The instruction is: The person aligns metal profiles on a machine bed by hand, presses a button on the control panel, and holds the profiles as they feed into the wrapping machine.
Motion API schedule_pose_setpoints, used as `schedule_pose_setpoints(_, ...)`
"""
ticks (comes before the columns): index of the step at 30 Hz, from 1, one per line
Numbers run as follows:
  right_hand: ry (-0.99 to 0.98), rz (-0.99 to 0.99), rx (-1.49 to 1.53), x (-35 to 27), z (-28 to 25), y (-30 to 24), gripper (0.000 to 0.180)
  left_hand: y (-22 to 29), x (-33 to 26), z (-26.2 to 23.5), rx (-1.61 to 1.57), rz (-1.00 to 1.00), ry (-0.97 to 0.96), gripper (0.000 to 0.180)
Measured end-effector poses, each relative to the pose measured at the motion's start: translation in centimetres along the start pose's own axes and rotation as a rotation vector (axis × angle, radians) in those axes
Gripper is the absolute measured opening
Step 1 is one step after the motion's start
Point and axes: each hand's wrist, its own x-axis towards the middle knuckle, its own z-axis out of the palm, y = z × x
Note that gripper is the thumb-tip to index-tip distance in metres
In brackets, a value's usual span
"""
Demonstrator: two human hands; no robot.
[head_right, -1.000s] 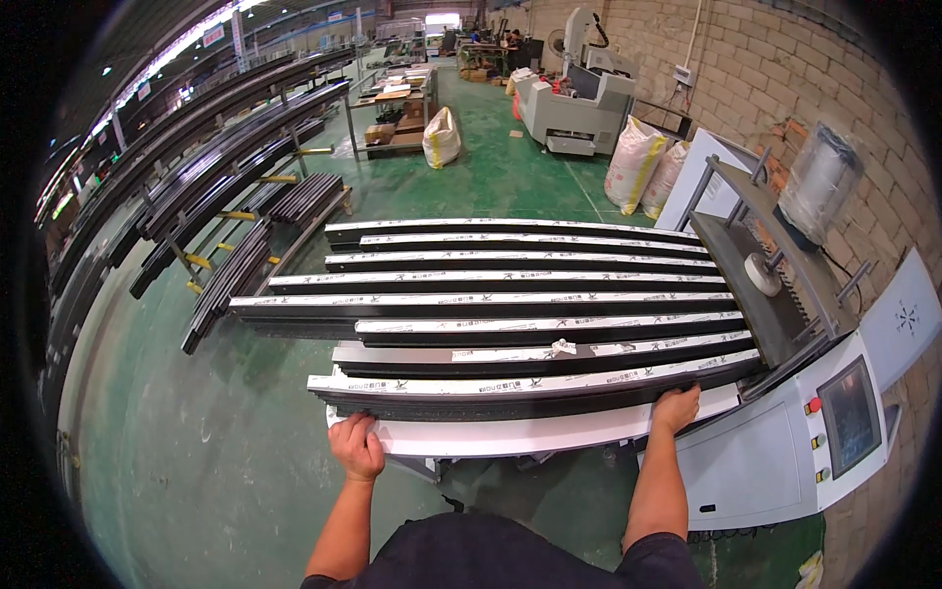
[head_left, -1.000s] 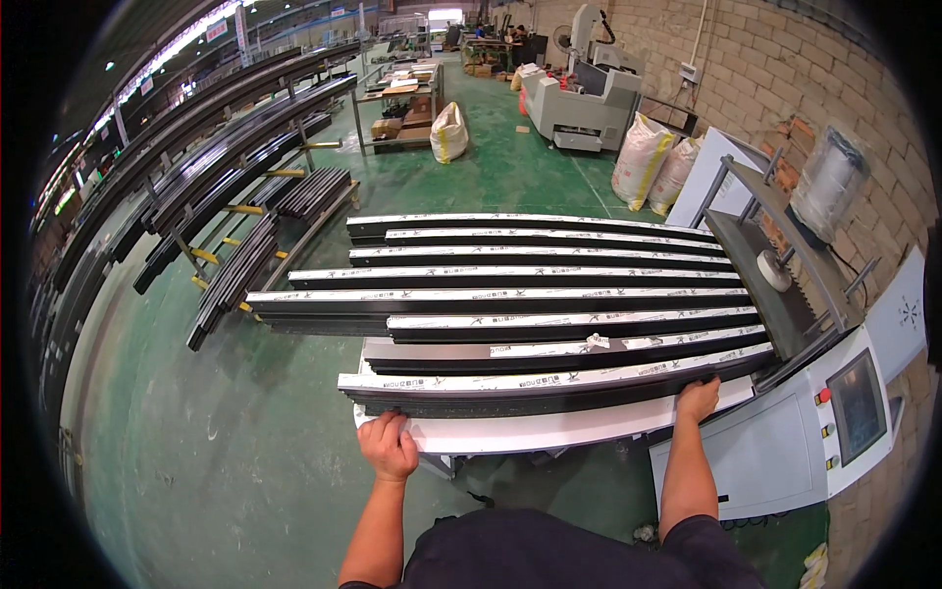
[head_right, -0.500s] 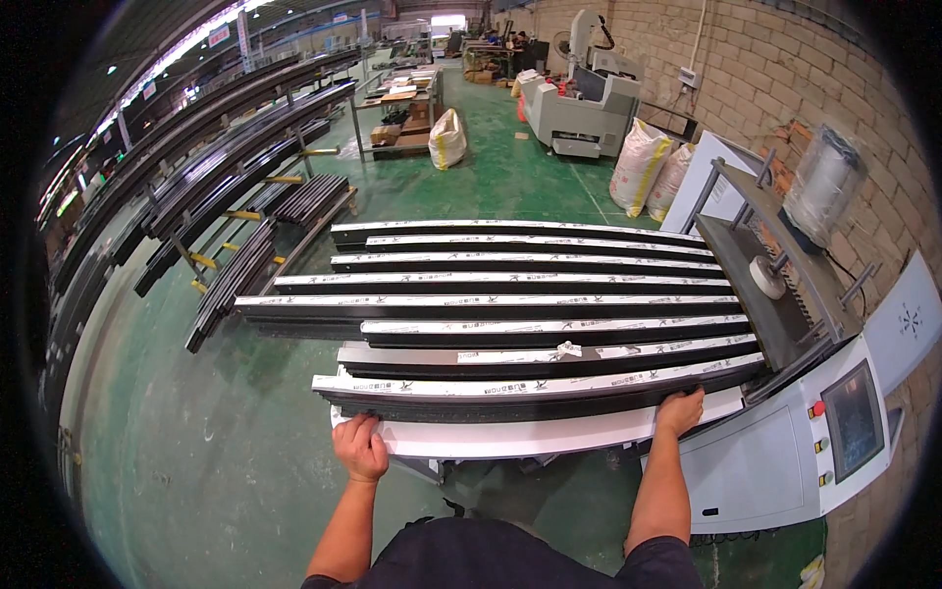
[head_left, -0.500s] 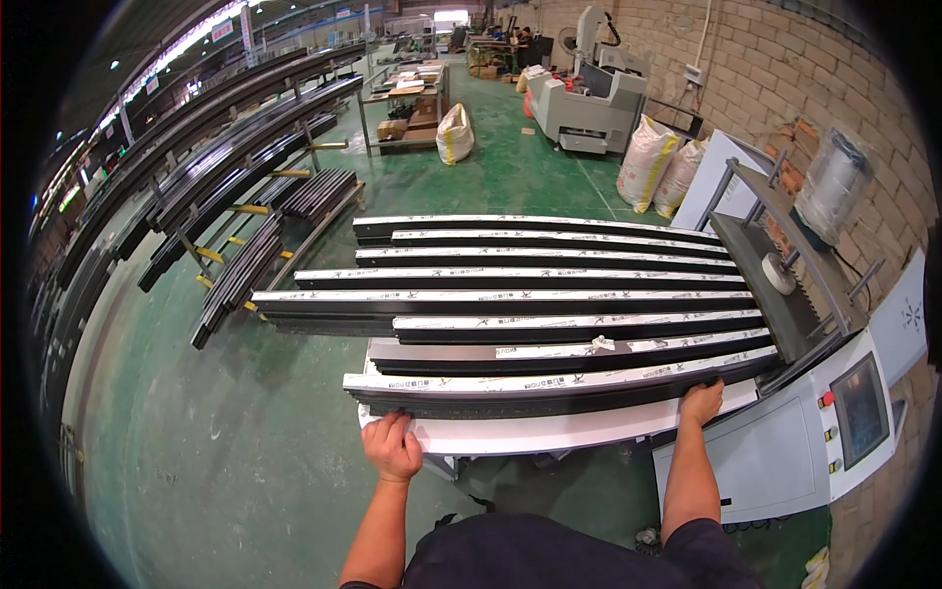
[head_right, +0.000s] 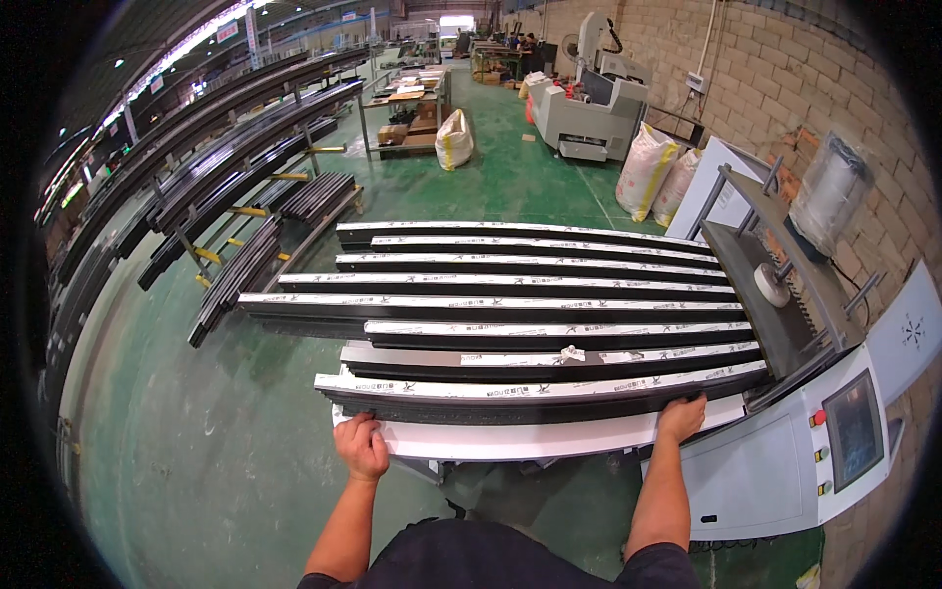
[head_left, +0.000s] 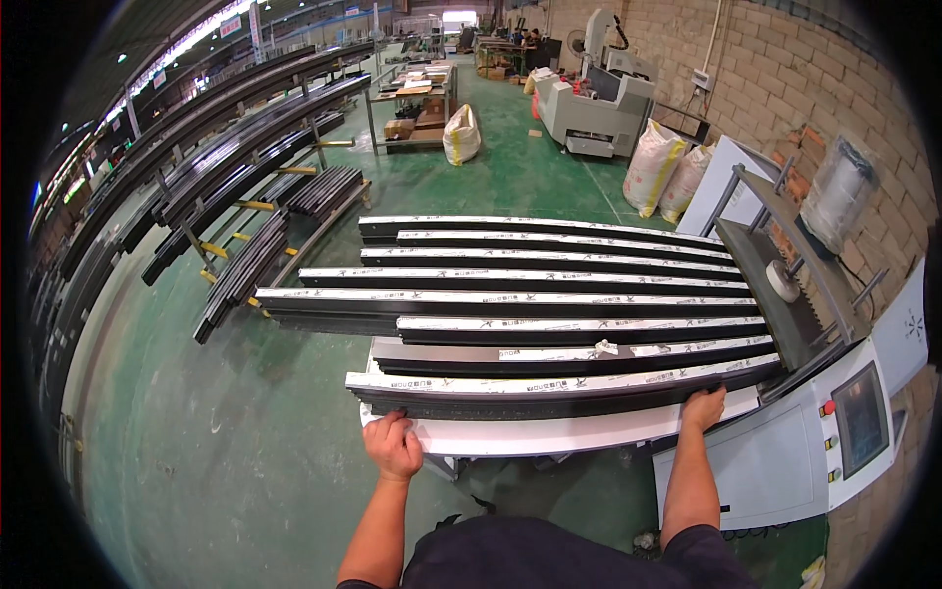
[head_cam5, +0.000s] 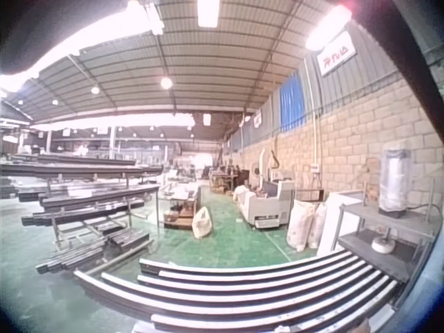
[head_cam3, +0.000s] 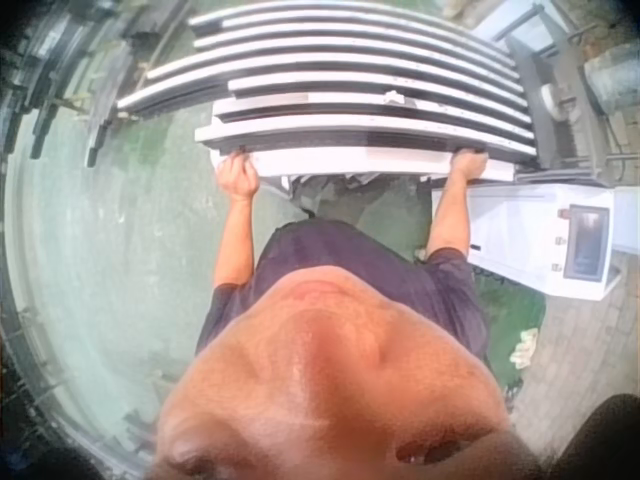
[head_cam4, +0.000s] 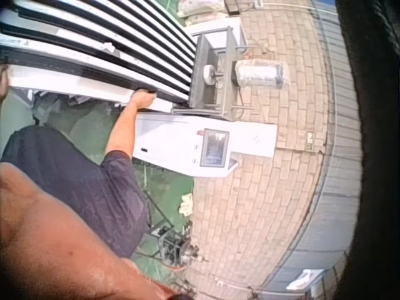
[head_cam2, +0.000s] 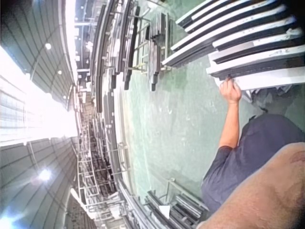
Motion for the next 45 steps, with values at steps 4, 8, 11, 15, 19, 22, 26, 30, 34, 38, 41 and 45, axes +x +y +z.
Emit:
schedule_pose_setpoints(4,-0.031,0.017,0.009,-0.3,-0.5,-0.5,0.042,0.0,0.0,-0.2,-0.004,-0.004,0.0,0.02)
schedule_pose_setpoints(8,-0.023,-0.003,-0.018,0.2,-0.1,0.1,0.043,0.1,0.2,0.0,-0.002,0.005,-0.001,0.022)
schedule_pose_setpoints(11,-0.026,0.001,-0.016,0.2,0.0,0.1,0.043,0.1,0.2,0.0,0.002,-0.001,-0.005,0.025)
schedule_pose_setpoints(15,-0.024,-0.002,-0.031,0.3,-0.1,0.1,0.042,0.1,0.1,0.0,0.016,0.01,-0.002,0.032)
schedule_pose_setpoints(19,-0.033,0.013,-0.029,0.2,-0.3,-0.2,0.042,0.1,0.0,-0.1,0.026,0.013,-0.009,0.034)
schedule_pose_setpoints(22,-0.041,0.018,-0.033,0.1,-0.3,-0.4,0.042,0.0,-0.1,-0.1,0.032,0.005,-0.014,0.033)
schedule_pose_setpoints(26,-0.022,0.014,-0.038,0.4,0.1,0.2,0.041,0.2,0.1,0.0,0.015,-0.003,-0.015,0.03)
schedule_pose_setpoints(30,-0.017,-0.009,-0.014,0.3,0.2,0.2,0.04,0.3,0.2,-0.1,0.022,-0.007,-0.014,0.03)
schedule_pose_setpoints(34,-0.021,0.001,-0.016,0.3,0.1,0.1,0.04,0.3,0.2,-0.2,0.016,-0.01,-0.013,0.028)
schedule_pose_setpoints(38,-0.005,0.002,-0.014,0.4,0.2,0.2,0.042,0.3,0.2,-0.1,0.016,-0.011,-0.013,0.027)
schedule_pose_setpoints(41,-0.008,0.002,-0.01,0.3,0.2,0.1,0.042,0.3,0.1,-0.1,0.019,-0.008,-0.012,0.026)
schedule_pose_setpoints(45,0.004,-0.018,-0.016,0.3,0.3,0.3,0.042,0.4,0.3,-0.2,0.014,0.006,-0.015,0.025)
